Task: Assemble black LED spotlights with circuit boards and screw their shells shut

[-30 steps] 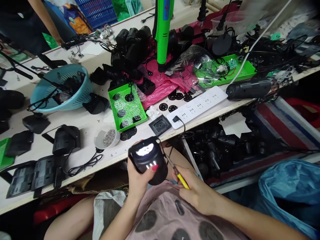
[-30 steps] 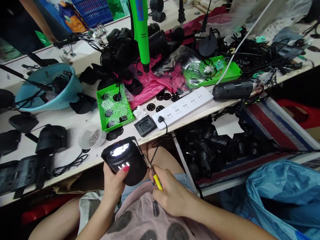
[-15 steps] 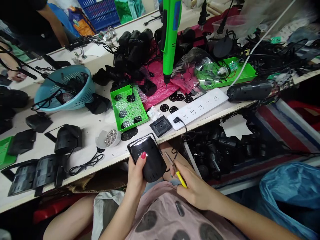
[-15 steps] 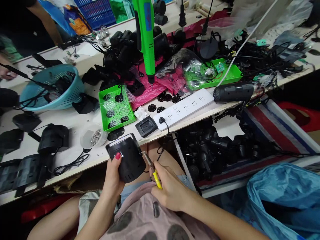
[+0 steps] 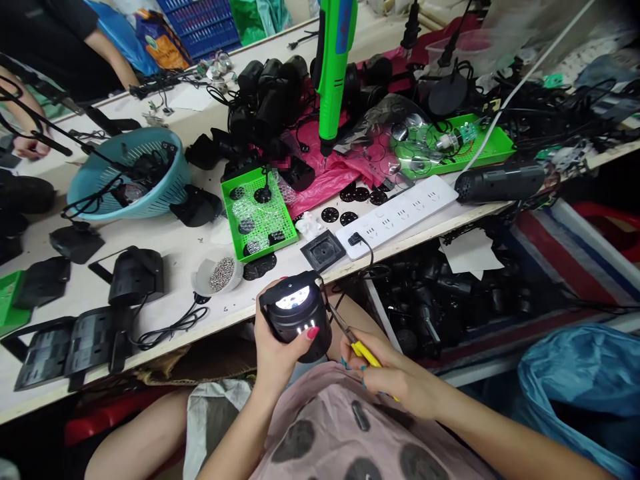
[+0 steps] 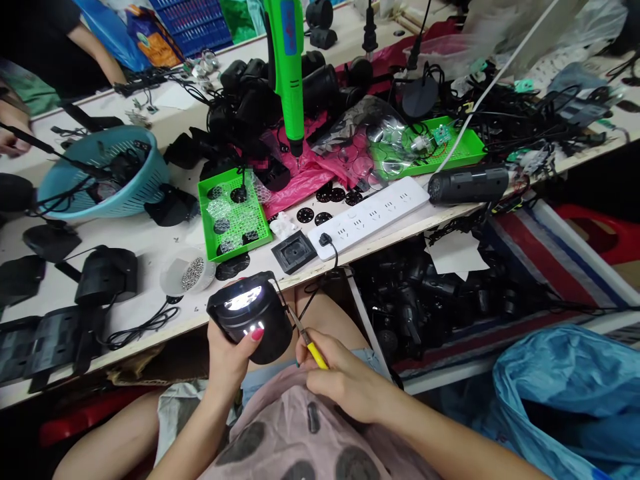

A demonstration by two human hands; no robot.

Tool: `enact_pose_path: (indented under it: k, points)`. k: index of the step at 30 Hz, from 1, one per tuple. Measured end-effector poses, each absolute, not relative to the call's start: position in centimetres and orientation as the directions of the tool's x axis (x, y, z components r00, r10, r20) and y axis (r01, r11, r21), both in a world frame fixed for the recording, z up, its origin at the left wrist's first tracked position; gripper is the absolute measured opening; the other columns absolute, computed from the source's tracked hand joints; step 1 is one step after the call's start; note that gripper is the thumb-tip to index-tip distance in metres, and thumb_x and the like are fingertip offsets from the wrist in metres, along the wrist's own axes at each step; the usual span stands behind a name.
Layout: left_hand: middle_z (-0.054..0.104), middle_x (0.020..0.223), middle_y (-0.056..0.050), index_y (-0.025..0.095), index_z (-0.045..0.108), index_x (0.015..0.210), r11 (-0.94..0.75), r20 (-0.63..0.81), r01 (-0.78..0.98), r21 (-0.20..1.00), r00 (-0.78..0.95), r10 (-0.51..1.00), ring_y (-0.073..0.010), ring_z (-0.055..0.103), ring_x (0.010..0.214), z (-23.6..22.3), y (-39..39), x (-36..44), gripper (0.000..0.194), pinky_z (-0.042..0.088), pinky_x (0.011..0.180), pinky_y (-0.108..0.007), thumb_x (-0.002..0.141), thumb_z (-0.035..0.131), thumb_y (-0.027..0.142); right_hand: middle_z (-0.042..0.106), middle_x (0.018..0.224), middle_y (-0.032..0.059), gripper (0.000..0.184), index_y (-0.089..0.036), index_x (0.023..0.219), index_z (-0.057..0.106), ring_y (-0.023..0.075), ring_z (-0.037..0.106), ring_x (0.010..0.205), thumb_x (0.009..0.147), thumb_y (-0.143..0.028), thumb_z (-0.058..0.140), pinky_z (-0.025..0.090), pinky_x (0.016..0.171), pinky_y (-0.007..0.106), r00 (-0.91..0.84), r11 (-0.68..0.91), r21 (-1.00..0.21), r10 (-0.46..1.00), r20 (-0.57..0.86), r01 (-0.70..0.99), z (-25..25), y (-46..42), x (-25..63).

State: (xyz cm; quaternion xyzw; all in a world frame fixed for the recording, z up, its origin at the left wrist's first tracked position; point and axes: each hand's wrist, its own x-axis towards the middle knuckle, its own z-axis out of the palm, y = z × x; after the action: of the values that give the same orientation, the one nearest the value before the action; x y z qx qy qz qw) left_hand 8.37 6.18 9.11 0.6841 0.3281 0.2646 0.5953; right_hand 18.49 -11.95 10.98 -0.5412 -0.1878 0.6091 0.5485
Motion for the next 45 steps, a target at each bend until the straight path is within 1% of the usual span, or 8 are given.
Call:
enact_pose_path:
  k: [6, 9, 14, 17, 25, 37, 41, 45]
  points:
    - [0.069, 0.115, -0.011, 0.02, 0.063, 0.116, -0.004, -0.087, 0.146, 0.989, 0.612, 0.786, -0.0302, 0.068, 0.105, 9.3, 5.7, 8.7, 0.075, 0.054, 0.094, -0.039, 0.051, 0.092, 0.041, 0.04, 0.074, -0.0035, 0.015, -0.021, 0.08, 0.044, 0.013, 0.036, 0.068, 0.066, -0.016, 0.047, 0.03, 0.063, 0.028, 0.251, -0.364, -0.872, 0.856, -0.452, -0.328, 10.7, -11.6, 18.1]
    - [0.073, 0.102, -0.008, 0.02, 0.064, 0.111, 0.239, -0.275, 0.137, 0.961, 0.52, 0.809, -0.0289, 0.071, 0.096, 9.2, 5.6, 8.7, 0.074, 0.057, 0.088, -0.039, 0.048, 0.092, 0.046, 0.044, 0.076, -0.0019, 0.019, -0.022, 0.081, 0.042, 0.0151, 0.04, 0.071, 0.067, -0.011, 0.048, 0.031, 0.065, 0.029, 0.347, -0.432, -0.898, 0.831, -0.434, -0.086, 9.6, -11.6, 17.2]
    - [0.076, 0.083, -0.01, 0.015, 0.068, 0.097, 0.804, -0.816, 0.26, 0.534, 0.408, 0.41, -0.0274, 0.074, 0.076, 10.0, 6.6, 9.3, 0.052, 0.062, 0.073, -0.04, 0.065, 0.083, 0.054, 0.047, 0.08, 0.0016, 0.026, -0.023, 0.091, 0.04, 0.0191, 0.043, 0.073, 0.071, -0.01, 0.051, 0.027, 0.064, 0.031, 0.391, -0.466, -0.785, 0.866, -0.31, 0.408, 6.7, -11.9, 17.4]
    - [0.076, 0.078, -0.015, 0.009, 0.07, 0.094, 0.896, -0.902, 0.331, 0.297, 0.405, 0.149, -0.0263, 0.074, 0.068, 10.3, 6.9, 9.8, 0.049, 0.063, 0.068, -0.038, 0.077, 0.072, 0.056, 0.046, 0.081, 0.0013, 0.024, -0.023, 0.089, 0.038, 0.0183, 0.041, 0.071, 0.071, -0.011, 0.05, 0.026, 0.064, 0.031, 0.356, -0.389, -0.783, 0.906, -0.23, 0.485, 6.0, -12.0, 18.2]
    - [0.075, 0.094, -0.006, 0.018, 0.062, 0.114, 0.519, -0.516, 0.114, 0.847, 0.408, 0.753, -0.0244, 0.072, 0.082, 8.5, 5.4, 9.1, 0.079, 0.06, 0.078, -0.036, 0.048, 0.092, 0.052, 0.046, 0.087, -0.0013, 0.032, -0.023, 0.097, 0.045, 0.0171, 0.044, 0.082, 0.067, -0.011, 0.048, 0.033, 0.072, 0.03, 0.306, -0.391, -0.911, 0.859, -0.412, -0.128, 9.1, -11.8, 17.1]
    - [0.07, 0.121, -0.011, 0.019, 0.062, 0.121, -0.038, -0.039, 0.11, 0.993, 0.626, 0.779, -0.0301, 0.067, 0.11, 8.3, 5.6, 8.2, 0.077, 0.053, 0.098, -0.038, 0.052, 0.092, 0.035, 0.042, 0.076, -0.002, 0.016, -0.021, 0.08, 0.043, 0.0148, 0.038, 0.072, 0.065, -0.02, 0.046, 0.032, 0.066, 0.029, 0.278, -0.362, -0.881, 0.851, -0.446, -0.305, 10.5, -11.3, 17.9]
    - [0.075, 0.103, -0.009, 0.019, 0.064, 0.117, 0.442, -0.455, 0.152, 0.884, 0.49, 0.743, -0.0304, 0.073, 0.097, 9.1, 5.5, 8.8, 0.072, 0.06, 0.087, -0.04, 0.056, 0.09, 0.046, 0.049, 0.078, 0.0004, 0.02, -0.023, 0.085, 0.041, 0.0176, 0.045, 0.073, 0.068, -0.014, 0.049, 0.033, 0.066, 0.03, 0.409, -0.458, -0.888, 0.821, -0.4, 0.051, 8.4, -11.7, 16.9]
    - [0.077, 0.086, -0.015, 0.009, 0.067, 0.109, 0.875, -0.874, 0.285, 0.391, 0.413, 0.256, -0.0295, 0.076, 0.079, 10.2, 6.1, 9.7, 0.046, 0.063, 0.075, -0.042, 0.084, 0.067, 0.047, 0.054, 0.088, 0.0067, 0.026, -0.022, 0.094, 0.043, 0.0226, 0.05, 0.079, 0.07, -0.013, 0.05, 0.033, 0.067, 0.033, 0.407, -0.413, -0.75, 0.889, -0.21, 0.516, 5.8, -12.1, 17.9]
